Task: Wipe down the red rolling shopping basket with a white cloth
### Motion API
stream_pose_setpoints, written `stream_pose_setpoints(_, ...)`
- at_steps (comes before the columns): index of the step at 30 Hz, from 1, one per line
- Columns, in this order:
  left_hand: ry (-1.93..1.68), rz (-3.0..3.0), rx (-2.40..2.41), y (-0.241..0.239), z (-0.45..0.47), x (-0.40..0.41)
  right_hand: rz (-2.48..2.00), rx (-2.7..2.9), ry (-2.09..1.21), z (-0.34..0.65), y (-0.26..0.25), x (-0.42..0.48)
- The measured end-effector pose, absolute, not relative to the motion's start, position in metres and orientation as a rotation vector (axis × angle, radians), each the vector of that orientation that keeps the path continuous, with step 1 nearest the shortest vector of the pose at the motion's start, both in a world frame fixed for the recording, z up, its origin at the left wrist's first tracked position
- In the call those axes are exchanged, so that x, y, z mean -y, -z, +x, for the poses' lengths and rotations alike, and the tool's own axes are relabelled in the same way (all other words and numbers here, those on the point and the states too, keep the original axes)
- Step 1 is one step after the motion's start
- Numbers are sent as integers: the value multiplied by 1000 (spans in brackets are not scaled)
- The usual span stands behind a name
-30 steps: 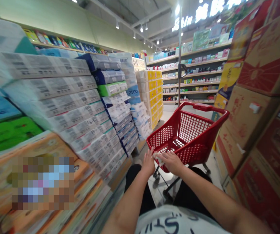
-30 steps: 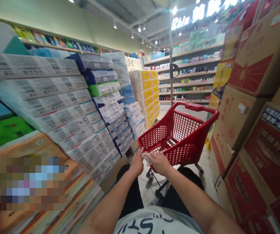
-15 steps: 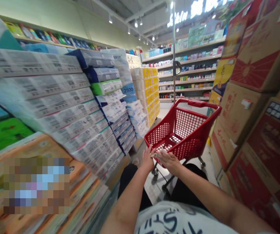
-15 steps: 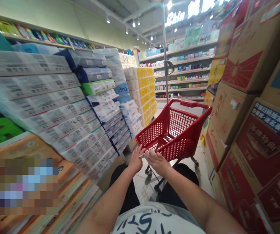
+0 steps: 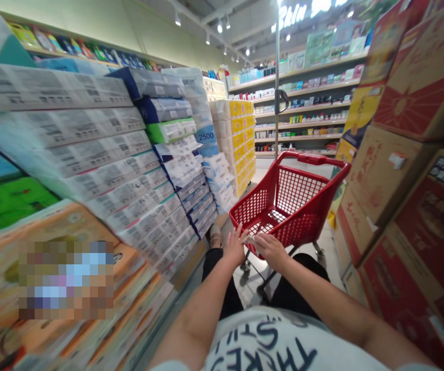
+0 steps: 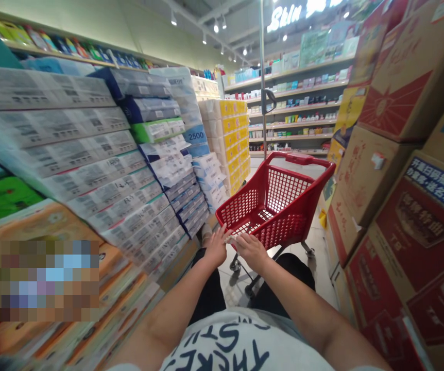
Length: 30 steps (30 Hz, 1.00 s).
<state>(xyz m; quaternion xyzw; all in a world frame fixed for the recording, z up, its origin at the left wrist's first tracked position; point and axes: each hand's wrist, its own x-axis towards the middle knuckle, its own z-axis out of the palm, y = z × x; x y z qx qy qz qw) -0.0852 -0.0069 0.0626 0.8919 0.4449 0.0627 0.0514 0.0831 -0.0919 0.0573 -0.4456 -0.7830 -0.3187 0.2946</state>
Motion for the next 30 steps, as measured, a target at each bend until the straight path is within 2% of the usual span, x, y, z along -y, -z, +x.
stream_pose_setpoints(11,-200,2734,-1318,-71,-76,5,-1200,2260,898,84,-27,85)
stream_pose_setpoints(19,-266,2729,-1313,-65,-77,4,-1379,2323,659,89,10,90)
stream_pose_setpoints(25,-303,2709,-1322,-66,-77,4,-1146,2313,697,88,-16,90)
stream_pose_setpoints(30,-287,2720,-1307,-67,-80,2,-1205,2290,726,82,-26,84)
